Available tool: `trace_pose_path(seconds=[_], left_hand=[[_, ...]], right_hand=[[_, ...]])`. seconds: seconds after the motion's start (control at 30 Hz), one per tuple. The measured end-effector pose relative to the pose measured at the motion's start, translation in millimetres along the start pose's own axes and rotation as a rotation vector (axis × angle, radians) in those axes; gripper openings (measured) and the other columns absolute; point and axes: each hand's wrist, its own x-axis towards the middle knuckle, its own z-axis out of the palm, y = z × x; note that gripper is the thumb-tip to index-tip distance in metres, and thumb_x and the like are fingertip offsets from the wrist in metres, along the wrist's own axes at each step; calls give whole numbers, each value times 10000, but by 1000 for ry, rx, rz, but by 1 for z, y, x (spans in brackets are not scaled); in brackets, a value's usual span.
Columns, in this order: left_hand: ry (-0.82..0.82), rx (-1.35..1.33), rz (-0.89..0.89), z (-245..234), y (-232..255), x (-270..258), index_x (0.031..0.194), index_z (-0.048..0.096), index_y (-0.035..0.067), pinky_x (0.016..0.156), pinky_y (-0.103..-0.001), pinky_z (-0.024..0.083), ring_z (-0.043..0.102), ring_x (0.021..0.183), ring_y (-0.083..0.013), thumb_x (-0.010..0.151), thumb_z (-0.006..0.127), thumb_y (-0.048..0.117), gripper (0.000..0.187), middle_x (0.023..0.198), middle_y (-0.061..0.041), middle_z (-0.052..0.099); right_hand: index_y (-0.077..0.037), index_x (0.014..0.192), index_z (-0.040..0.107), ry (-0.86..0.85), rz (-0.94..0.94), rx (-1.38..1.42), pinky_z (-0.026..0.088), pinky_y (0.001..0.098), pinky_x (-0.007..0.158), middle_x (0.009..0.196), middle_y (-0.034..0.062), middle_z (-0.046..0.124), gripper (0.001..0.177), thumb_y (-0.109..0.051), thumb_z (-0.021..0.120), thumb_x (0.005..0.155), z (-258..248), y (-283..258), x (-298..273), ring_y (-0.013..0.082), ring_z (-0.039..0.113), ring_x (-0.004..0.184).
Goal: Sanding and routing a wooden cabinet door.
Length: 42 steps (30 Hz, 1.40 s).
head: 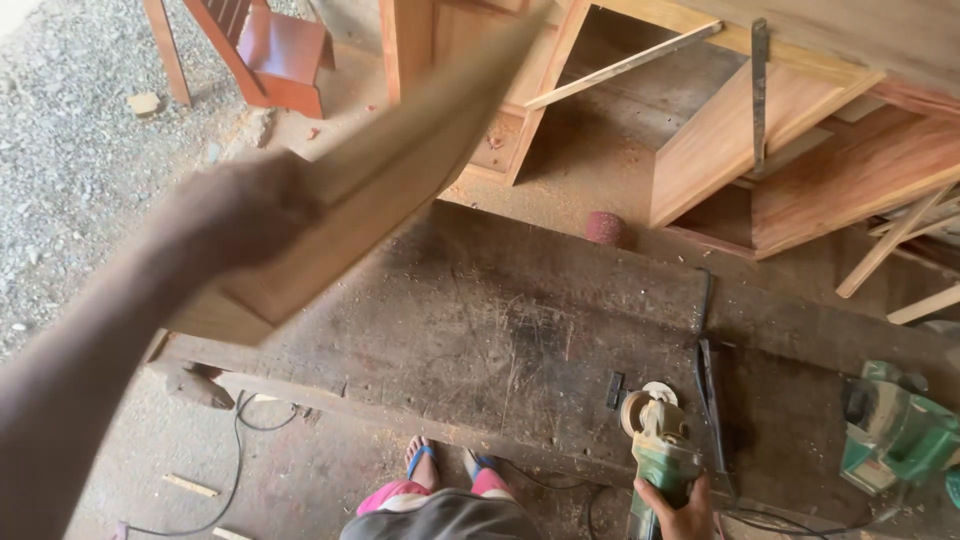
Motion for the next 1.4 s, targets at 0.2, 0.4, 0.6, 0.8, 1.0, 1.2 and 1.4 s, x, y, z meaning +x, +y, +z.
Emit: trace_pose_path(seconds=[0.2, 0.4, 0.6, 0.8, 1.0, 1.2, 1.4], left_hand=[[175, 177, 329, 164, 32, -99, 1200, 584, 126, 751, -525, 524, 589, 1042, -315, 756, 679, 208, 462, 1063, -98, 591], [158, 88, 116, 390, 16, -136, 1244, 552, 186, 827, -461, 455, 550, 1046, -279, 712, 681, 173, 547, 1049, -91, 545], [258, 65, 20, 498, 7, -140, 1175, 565, 168, 846, -448, 435, 555, 1013, -269, 818, 640, 219, 368, 1051, -80, 560], [331, 112, -134, 528, 19, -139, 1288, 558, 179, 956, -446, 437, 556, 1122, -263, 832, 651, 211, 467, 1150, -81, 571], [165, -889, -316, 500, 133, -175, 1326, 564, 50, 974, -432, 484, 598, 1094, -319, 826, 774, 381, 635, 1232, -177, 589], [-100, -1832, -440, 558, 181, -159, 1394, 561, -9, 1033, -286, 479, 627, 1213, -166, 1005, 597, 398, 564, 1306, -133, 682], [-72, -2215, -390, 544, 173, -153, 1377, 604, -33, 1034, -279, 461, 595, 1165, -121, 1069, 511, 374, 518, 1272, -62, 685]], right_hand=[[-45, 1465, 411, 11, -152, -22, 515, 478, 991, 1268, 204, 629, 883, -92, 803, 675, -42, 11, 7, 302, 657, 1131], [-60, 1465, 419, -70, -124, -113, 543, 470, 934, 1229, 175, 649, 865, -177, 796, 696, -40, -53, 6, 274, 679, 1062], [-66, 1462, 348, -372, -265, -260, 648, 459, 729, 1147, 180, 675, 928, -282, 808, 686, 33, -48, 36, 301, 728, 831], [-48, 1548, 235, -513, -441, -407, 593, 447, 906, 1319, 211, 603, 1039, -257, 821, 715, 102, -38, 53, 323, 703, 1065], [-88, 1572, 246, -601, -550, -474, 536, 474, 988, 1382, 274, 586, 1007, -209, 822, 755, 137, -46, 49, 400, 638, 1212], [-96, 1572, 255, -651, -481, -514, 558, 437, 972, 1330, 240, 655, 992, -249, 817, 770, 160, -54, 24, 364, 690, 1188], [-87, 1572, 260, -658, -509, -567, 563, 439, 964, 1298, 238, 671, 979, -225, 822, 781, 182, -49, -5, 365, 695, 1174]])
